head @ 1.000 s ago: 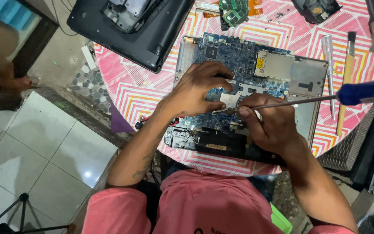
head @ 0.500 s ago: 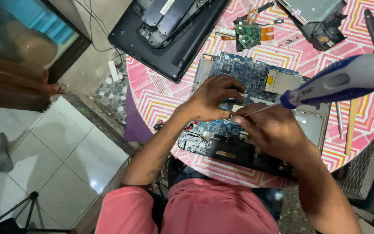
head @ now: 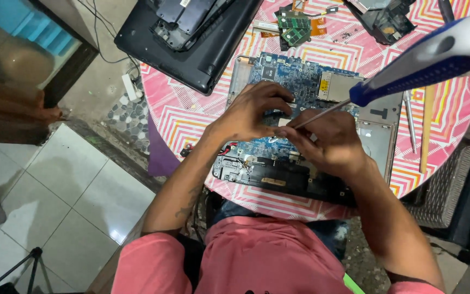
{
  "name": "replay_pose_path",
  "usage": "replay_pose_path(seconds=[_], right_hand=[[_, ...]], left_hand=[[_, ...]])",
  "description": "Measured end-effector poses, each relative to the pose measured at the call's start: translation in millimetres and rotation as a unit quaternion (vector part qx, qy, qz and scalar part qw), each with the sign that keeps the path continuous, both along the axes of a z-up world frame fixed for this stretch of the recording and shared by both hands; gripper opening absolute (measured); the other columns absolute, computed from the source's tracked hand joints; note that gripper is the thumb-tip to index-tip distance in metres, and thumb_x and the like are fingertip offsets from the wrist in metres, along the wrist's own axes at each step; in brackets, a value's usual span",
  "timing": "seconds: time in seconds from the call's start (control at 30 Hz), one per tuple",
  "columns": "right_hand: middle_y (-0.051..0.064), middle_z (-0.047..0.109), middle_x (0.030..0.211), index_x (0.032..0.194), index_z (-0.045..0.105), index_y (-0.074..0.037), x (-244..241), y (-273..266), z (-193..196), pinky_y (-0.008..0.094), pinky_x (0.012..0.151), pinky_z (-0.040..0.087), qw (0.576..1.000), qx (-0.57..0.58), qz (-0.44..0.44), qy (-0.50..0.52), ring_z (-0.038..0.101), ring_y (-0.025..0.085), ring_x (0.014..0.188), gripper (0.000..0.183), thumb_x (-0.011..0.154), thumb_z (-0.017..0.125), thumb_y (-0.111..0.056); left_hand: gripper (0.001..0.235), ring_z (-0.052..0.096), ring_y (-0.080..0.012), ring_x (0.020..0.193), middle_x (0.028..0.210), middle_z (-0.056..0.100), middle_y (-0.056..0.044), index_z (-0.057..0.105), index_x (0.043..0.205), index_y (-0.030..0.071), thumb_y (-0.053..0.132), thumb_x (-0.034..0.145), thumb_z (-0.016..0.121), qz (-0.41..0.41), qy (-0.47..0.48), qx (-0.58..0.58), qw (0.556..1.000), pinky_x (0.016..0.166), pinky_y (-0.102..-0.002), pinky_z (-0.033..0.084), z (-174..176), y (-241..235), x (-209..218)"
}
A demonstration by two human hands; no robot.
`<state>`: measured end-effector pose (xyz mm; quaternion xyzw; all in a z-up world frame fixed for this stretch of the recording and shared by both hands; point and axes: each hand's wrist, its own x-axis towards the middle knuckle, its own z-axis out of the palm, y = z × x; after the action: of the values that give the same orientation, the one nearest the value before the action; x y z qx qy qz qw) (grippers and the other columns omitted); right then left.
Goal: The person uses a screwdriver to remove screws from a laptop motherboard and then uses a brush to clean the board. The person handles the motherboard and various small components on a table.
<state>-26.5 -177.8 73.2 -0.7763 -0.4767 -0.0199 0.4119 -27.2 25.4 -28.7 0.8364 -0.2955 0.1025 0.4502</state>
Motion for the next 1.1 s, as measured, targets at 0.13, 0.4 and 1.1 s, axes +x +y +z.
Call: replay_pose_path(seconds=[0.13,0.4,1.1], right_hand=[[0.01,0.06,0.055,0.082,0.069,-0.003,-3.8,2.3,-3.8,0.031,0.043,0.044,1.0,0.019,-0.01,-0.015,0.064,0.028,0.051,0.015,0.094,0.073,-0.011],[0.009,0.06,0.052,0.075,0.066,-0.004,0.9,0.7,-16.0,0.029,0.038,0.043,0.999,0.015,-0.016,-0.033,0.061,0.026,0.044,0.018,0.089,0.075,-0.011],[0.008,0.064,0.066,0.071,0.064,-0.007,4.2,-11.4,-27.3,0.033,0.052,0.05,0.992,0.059,-0.054,-0.094,0.066,0.029,0.06,0.019,0.08,0.081,-0.008]], left_hand=[[0.046,0.058,-0.0337,0.12,0.113,0.067,-0.009,0.076,0.1,0.015,0.056,0.08,0.079,0.007,-0.005,-0.008,1.0,0.097,-0.052,0.043,1.7,-0.2,-1.9],[0.016,0.065,-0.0379,0.114,0.116,0.068,-0.012,0.074,0.107,0.01,0.018,0.095,0.068,0.004,0.04,-0.131,0.991,0.094,-0.054,0.05,22.1,5.5,-6.5],[0.007,0.072,-0.0274,0.072,0.085,0.073,-0.006,0.076,0.092,0.009,0.014,0.09,0.071,0.187,-0.244,-0.211,0.928,0.065,-0.04,0.061,103.1,-45.4,-46.6]])
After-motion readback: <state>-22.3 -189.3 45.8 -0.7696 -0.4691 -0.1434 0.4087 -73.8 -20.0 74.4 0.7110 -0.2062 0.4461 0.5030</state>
